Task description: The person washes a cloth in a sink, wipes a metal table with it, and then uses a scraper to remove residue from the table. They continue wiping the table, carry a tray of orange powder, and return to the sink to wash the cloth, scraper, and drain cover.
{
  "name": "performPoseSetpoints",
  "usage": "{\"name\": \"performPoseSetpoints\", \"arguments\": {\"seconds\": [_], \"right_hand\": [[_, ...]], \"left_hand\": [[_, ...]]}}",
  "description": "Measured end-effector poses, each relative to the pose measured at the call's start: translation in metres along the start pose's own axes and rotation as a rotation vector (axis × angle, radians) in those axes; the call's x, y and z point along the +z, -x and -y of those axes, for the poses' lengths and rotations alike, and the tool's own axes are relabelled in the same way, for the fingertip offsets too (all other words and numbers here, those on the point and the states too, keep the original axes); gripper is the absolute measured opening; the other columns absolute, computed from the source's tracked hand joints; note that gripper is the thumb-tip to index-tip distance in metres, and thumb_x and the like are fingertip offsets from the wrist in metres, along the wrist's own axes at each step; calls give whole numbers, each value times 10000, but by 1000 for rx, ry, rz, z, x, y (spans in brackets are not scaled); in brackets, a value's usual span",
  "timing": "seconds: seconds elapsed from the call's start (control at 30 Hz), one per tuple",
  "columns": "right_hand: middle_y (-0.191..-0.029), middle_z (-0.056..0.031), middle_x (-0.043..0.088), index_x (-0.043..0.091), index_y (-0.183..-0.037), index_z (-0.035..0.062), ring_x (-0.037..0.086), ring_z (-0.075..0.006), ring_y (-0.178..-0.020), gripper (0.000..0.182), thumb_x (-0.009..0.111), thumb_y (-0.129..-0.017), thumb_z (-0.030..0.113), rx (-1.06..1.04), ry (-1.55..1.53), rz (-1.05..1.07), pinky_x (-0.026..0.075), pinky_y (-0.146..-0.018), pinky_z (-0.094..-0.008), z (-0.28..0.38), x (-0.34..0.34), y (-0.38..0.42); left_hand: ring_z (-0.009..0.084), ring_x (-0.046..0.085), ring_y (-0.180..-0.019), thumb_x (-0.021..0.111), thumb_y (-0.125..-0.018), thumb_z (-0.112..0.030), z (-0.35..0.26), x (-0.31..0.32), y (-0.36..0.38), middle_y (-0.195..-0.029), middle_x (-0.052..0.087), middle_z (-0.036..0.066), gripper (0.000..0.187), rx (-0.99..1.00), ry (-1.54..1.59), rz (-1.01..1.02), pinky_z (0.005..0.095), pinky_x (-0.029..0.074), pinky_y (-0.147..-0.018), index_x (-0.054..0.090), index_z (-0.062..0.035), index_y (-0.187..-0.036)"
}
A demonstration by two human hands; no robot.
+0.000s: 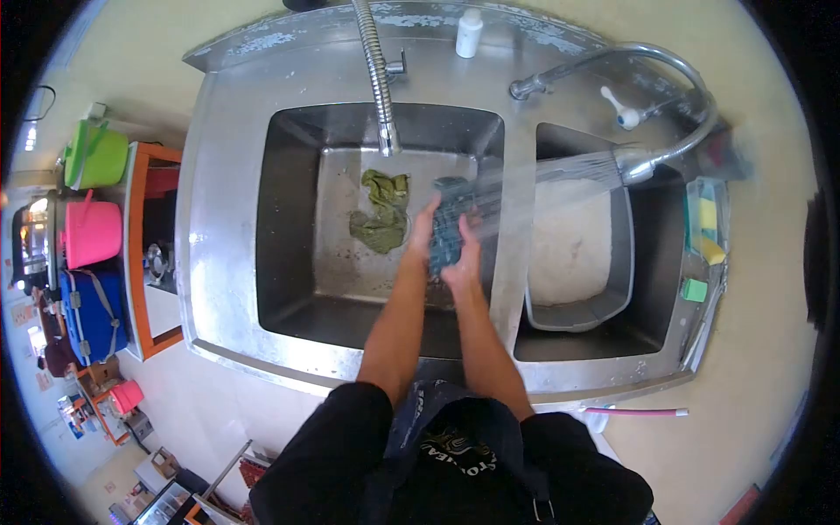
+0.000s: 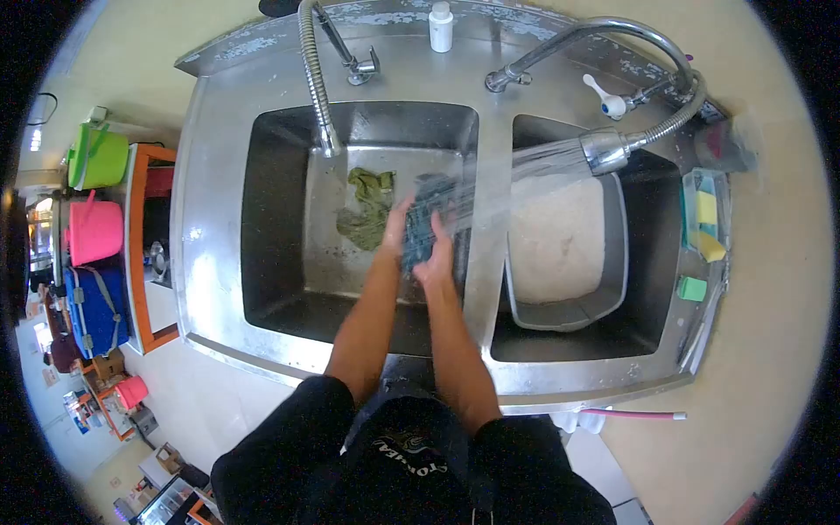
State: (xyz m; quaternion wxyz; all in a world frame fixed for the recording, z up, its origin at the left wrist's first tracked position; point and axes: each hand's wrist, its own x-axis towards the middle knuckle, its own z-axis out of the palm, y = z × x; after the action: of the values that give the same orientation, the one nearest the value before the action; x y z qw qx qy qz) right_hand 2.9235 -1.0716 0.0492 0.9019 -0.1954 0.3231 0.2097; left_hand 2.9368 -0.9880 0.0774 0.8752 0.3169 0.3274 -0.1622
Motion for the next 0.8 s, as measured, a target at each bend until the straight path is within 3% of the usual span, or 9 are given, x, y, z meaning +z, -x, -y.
{"name": "performPoseSetpoints", "arguments": {"seconds": [0.13, 0.23, 0.3, 0.33, 0.5, 0.57, 0.6, 0.7, 0.8], "right_hand": [[-1042, -92, 648, 569, -1137, 28, 630, -250, -919, 328, 581, -896, 251, 52, -30, -36, 507, -815, -394, 12, 10, 48], [-993, -88, 651, 594, -1086, 17, 624, -242, -868, 351, 612, -871, 294, 73, 100, 20, 493, -796, -371, 18, 19, 53], [-1002, -84, 639, 593, -1091, -15, 596, -230, -895, 389, 635, -851, 289, -165, 645, -216, 464, -824, -363, 16, 18, 41], [-1007, -82, 633, 592, -1093, -31, 582, -224, -908, 408, 647, -842, 287, -285, 914, -332, 450, -839, -359, 14, 17, 31], [-1011, -74, 607, 613, -1024, -58, 548, -179, -898, 400, 656, -855, 302, -493, 658, -357, 432, -834, -330, 7, -5, -3], [-995, -70, 609, 614, -1016, -53, 547, -160, -880, 375, 641, -877, 294, -424, 523, -296, 432, -819, -305, 17, 28, 25], [-914, -54, 618, 624, -963, -37, 549, -138, -831, 313, 612, -905, 271, -593, 752, -208, 434, -786, -279, 13, 39, 38], [-870, -50, 625, 630, -924, -27, 562, -144, -811, 290, 599, -913, 261, -538, 1122, -122, 443, -785, -284, 3, 44, 70], [-896, -43, 622, 631, -896, -6, 553, -122, -823, 287, 584, -924, 276, -591, 902, -40, 433, -779, -257, 13, 61, 87]], "left_hand": [[319, 625, -951, 568, -843, -544, 4, -39, -79, -996, 664, 176, 627, 159, -363, -327, 395, 473, -815, 625, 29, -1090], [274, 624, -889, 633, -818, -493, -21, -71, -86, -945, 664, 159, 613, 258, -729, -633, 376, 467, -767, 623, 76, -1045], [254, 618, -861, 665, -804, -464, -55, -58, -57, -917, 660, 161, 598, 260, -915, -852, 374, 463, -762, 620, 91, -1022], [275, 626, -865, 662, -806, -463, -70, -54, -43, -919, 659, 181, 589, 269, -831, -809, 386, 464, -764, 625, 91, -1001], [350, 641, -727, 606, -855, -416, -86, -96, -25, -791, 647, 224, 498, 481, -289, -417, 437, 478, -689, 629, 80, -896], [351, 630, -678, 577, -881, -355, -97, -108, -8, -726, 636, 201, 426, 538, -942, -724, 438, 481, -665, 617, 68, -905], [351, 625, -654, 562, -894, -324, -102, -113, -1, -694, 631, 189, 390, 550, -1269, -863, 439, 482, -653, 611, 63, -910], [345, 609, -614, 566, -898, -261, -83, -172, -52, -618, 609, 165, 327, 304, -1063, -1236, 440, 484, -655, 588, 62, -936], [395, 629, -794, 548, -905, -317, -58, -185, -68, -788, 649, 223, 397, 329, 70, -1064, 429, 478, -763, 586, 73, -970]]}}
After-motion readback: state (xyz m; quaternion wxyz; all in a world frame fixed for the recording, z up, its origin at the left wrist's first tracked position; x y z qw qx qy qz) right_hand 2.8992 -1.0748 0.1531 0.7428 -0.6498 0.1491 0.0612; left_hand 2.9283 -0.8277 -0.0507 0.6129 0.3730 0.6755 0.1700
